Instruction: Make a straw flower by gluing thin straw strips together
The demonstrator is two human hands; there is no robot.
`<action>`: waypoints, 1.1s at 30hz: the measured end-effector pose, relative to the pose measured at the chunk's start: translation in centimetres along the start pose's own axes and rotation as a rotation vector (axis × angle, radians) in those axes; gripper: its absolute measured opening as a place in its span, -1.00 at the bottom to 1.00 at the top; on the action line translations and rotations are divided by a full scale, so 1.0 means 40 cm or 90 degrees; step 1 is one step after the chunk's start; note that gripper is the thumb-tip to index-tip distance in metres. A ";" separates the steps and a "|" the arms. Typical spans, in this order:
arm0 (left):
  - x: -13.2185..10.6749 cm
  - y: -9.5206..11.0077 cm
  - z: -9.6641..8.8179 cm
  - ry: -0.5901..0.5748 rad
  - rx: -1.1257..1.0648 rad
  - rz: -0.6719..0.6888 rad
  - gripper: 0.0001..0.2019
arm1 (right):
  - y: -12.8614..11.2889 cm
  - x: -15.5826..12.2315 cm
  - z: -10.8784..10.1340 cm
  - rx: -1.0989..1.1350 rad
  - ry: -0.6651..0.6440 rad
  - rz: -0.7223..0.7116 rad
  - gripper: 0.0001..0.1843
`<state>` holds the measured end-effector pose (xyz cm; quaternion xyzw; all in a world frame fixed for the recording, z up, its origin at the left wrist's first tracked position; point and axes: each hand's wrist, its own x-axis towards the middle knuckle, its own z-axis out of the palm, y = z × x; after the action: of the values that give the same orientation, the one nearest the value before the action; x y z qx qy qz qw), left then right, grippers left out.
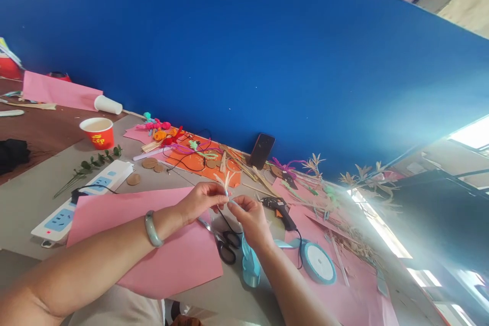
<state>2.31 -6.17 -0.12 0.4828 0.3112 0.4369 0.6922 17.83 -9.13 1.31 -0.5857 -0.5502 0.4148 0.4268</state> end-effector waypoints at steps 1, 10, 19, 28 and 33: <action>0.001 0.001 0.000 0.002 0.012 0.009 -0.77 | 0.001 0.000 0.001 0.006 -0.006 0.009 -0.78; 0.016 -0.009 -0.012 0.053 0.061 0.010 -0.79 | 0.005 -0.004 0.001 0.037 -0.052 0.018 -0.76; 0.014 -0.020 -0.009 0.075 0.107 0.031 -0.89 | 0.010 0.005 -0.001 0.039 -0.062 0.036 -0.77; 0.015 -0.011 -0.008 0.064 0.118 0.007 -0.85 | 0.020 0.006 -0.003 0.030 -0.069 0.034 -0.76; 0.017 -0.014 -0.014 0.058 0.137 0.016 -0.80 | 0.011 0.002 -0.005 0.027 -0.080 0.037 -0.76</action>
<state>2.29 -5.43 -0.83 0.5378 0.3815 0.4310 0.6160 18.16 -9.06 0.93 -0.5649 -0.5500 0.4744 0.3915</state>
